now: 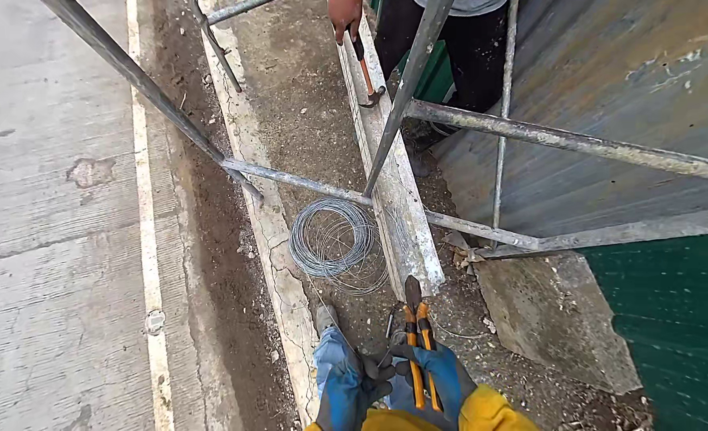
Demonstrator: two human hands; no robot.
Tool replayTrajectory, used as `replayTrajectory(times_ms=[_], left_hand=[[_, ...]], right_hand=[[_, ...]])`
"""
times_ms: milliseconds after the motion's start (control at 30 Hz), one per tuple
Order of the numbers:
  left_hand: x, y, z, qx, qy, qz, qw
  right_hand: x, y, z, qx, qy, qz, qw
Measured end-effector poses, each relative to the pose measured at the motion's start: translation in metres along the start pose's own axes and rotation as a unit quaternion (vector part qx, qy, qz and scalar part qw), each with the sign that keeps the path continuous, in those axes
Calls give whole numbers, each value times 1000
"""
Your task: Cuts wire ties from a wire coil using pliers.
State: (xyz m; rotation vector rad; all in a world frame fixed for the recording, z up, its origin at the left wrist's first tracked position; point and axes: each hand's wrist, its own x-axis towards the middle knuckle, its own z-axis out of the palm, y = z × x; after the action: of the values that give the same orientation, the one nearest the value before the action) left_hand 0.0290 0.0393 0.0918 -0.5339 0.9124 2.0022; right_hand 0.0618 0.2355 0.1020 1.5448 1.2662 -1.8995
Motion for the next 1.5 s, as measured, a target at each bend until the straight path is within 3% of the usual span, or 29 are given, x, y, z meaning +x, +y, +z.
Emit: replayTrajectory(times_ms=[133,200,267,400,567,667,767,900,1067,1267,1333,1500], left_hand=[[-20,22,4,44,25,4,999],[-25,24,0,68,79,1,995],[-29,21,-4,92,141,-26,985],[-32,28,-7,98,177,-88,975],[-33,35,-27,70,21,-36,997],[-33,38,-24,115,17,-49,992],[-34,35,-20,174,49,-83,980],[-33,38,-14,213,125,-19,969],[-29,81,54,271,295,-42,915],[-18,64,34,412,263,-50,871],[-15,65,36,387,262,-83,880],[-7,47,-5,389,198,-130,890]], right_hand=[[6,-8,26,24,33,13,999],[12,-5,37,48,51,0,998],[14,-6,43,52,49,-16,997],[6,-11,50,-6,17,-58,998],[-4,-19,62,-59,7,-78,995],[-7,-21,69,-72,2,-68,995],[-8,-21,71,-101,-12,-73,992],[-8,-25,70,-105,-23,-78,991],[1,-16,69,-35,-17,-57,998],[1,-15,63,-21,-11,-29,999],[1,-14,62,-16,-9,-27,999],[0,-11,58,-38,-4,-29,999]])
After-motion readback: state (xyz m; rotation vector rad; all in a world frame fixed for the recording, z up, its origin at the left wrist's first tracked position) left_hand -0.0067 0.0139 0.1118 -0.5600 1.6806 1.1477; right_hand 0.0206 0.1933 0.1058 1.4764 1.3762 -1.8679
